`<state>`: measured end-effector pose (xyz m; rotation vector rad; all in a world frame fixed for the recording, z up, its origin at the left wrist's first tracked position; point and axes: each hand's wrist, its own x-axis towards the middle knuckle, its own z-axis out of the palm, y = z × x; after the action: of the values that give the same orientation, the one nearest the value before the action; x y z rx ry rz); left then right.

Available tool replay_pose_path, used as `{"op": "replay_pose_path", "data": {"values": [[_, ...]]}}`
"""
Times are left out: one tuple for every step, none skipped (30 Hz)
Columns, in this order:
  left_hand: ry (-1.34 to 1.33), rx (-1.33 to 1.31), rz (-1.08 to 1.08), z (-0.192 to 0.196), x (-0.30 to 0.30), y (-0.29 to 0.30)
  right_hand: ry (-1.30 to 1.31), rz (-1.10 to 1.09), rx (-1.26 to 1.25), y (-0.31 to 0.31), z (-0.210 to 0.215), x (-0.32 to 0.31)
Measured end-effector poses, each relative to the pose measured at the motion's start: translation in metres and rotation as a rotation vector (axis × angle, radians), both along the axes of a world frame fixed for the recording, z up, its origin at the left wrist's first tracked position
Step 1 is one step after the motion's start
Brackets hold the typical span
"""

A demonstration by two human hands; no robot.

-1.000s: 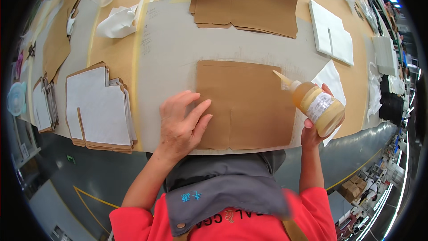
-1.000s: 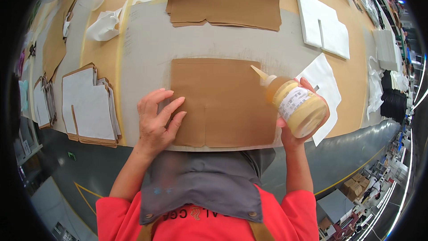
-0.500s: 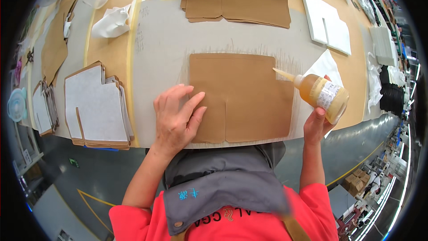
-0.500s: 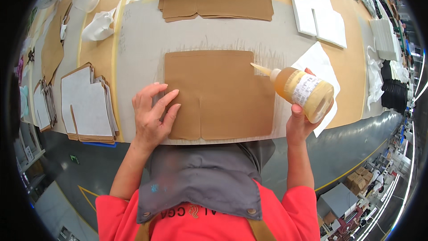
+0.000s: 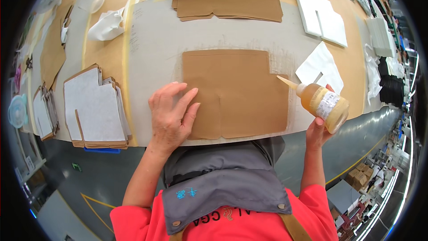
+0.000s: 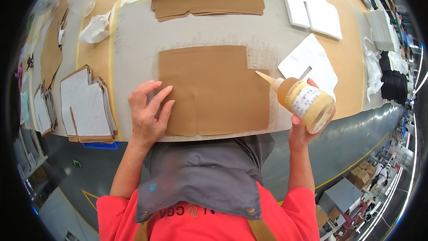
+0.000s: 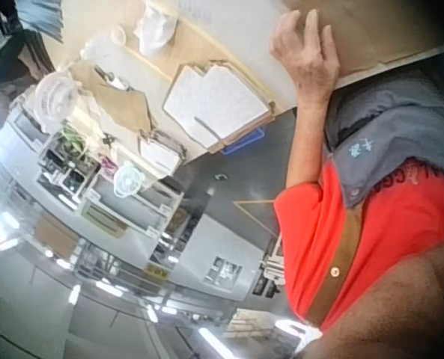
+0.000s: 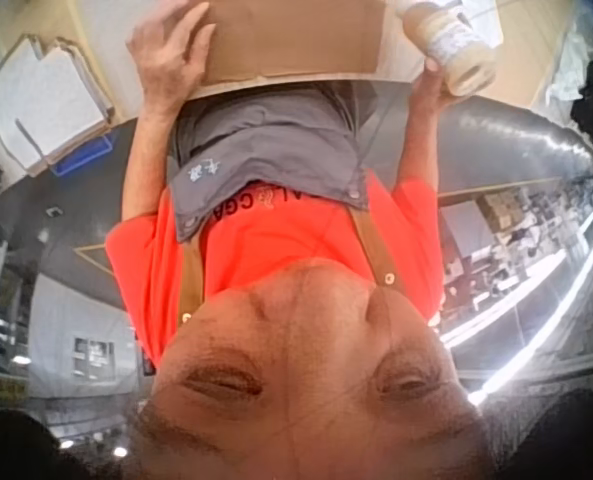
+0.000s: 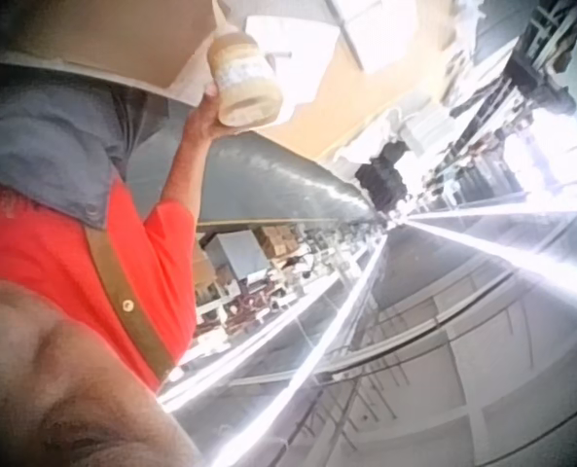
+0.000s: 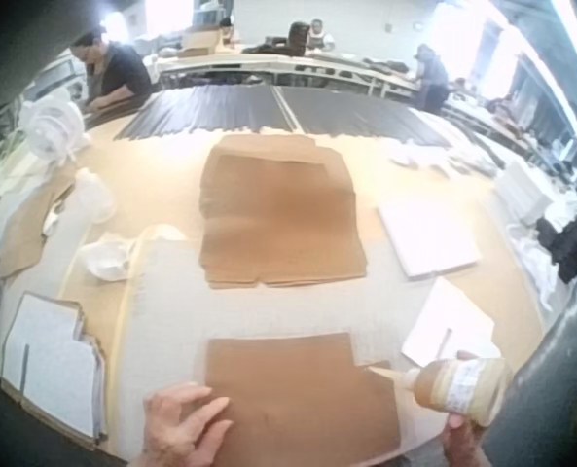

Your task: The person applies glue from a squeeze bottle onto brown cardboard pieces and then places white paper sheets on top, pressing them down to adhere. The process is repeated for multiple units on a workbench.

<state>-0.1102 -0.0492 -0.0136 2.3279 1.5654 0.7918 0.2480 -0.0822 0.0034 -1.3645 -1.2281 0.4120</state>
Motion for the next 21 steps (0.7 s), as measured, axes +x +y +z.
{"op": "replay_pose_path", "data": {"values": [[-0.004,-0.003,0.002,0.0,0.0,0.0,0.005,-0.017,0.006,-0.001,0.001,0.003],[-0.008,-0.006,0.003,0.0,0.0,0.0,0.011,-0.035,0.013,-0.002,0.002,0.005],[-0.008,-0.009,0.005,0.0,0.0,0.0,0.025,-0.04,0.004,-0.003,0.002,0.007],[-0.006,-0.008,0.004,0.0,0.0,0.0,0.04,-0.046,-0.004,-0.004,0.004,0.008],[-0.004,-0.007,0.003,0.0,0.0,0.0,0.055,-0.051,-0.013,-0.005,0.004,0.009],[-0.002,-0.007,0.002,0.0,0.0,0.0,0.055,-0.037,-0.001,-0.006,0.004,0.011],[-0.001,-0.005,0.0,0.0,0.0,0.0,0.054,-0.024,0.01,-0.007,0.003,0.013],[0.0,-0.003,-0.002,0.001,0.001,0.0,0.054,-0.01,0.021,-0.009,0.002,0.016],[0.002,0.0,-0.001,0.001,0.0,0.0,0.06,-0.014,0.017,-0.012,0.001,0.017],[0.003,0.002,0.001,0.001,0.0,0.0,0.065,-0.018,0.012,-0.014,0.0,0.019],[0.003,0.005,0.002,0.0,0.0,0.0,0.071,-0.021,0.008,-0.016,0.0,0.02],[0.002,0.006,0.003,0.0,0.0,0.0,0.08,-0.017,0.004,-0.019,0.001,0.021],[0.005,0.013,0.003,-0.001,0.0,0.0,0.089,-0.013,0.0,-0.022,0.002,0.02],[0.007,0.019,0.002,-0.001,0.0,-0.001,0.098,-0.009,-0.004,-0.024,0.003,0.02],[0.009,0.026,0.001,-0.002,0.0,-0.001,0.105,-0.017,-0.009,-0.027,0.004,0.021],[0.009,0.027,0.002,-0.002,0.0,-0.001,0.113,-0.025,-0.013,-0.03,0.005,0.021],[0.009,0.028,0.002,-0.002,0.0,-0.001,0.12,-0.033,-0.017,-0.033,0.005,0.022],[0.009,0.03,0.003,-0.002,0.0,-0.001,0.12,-0.035,-0.022,-0.037,0.006,0.022],[0.008,0.034,0.002,-0.003,0.0,-0.001,0.12,-0.036,-0.026,-0.041,0.007,0.022],[0.008,0.038,0.001,-0.003,0.0,-0.001,0.12,-0.038,-0.031,-0.045,0.008,0.022],[0.007,0.042,0.001,-0.003,0.0,-0.001,0.126,-0.039,-0.036,-0.049,0.009,0.023]]}}
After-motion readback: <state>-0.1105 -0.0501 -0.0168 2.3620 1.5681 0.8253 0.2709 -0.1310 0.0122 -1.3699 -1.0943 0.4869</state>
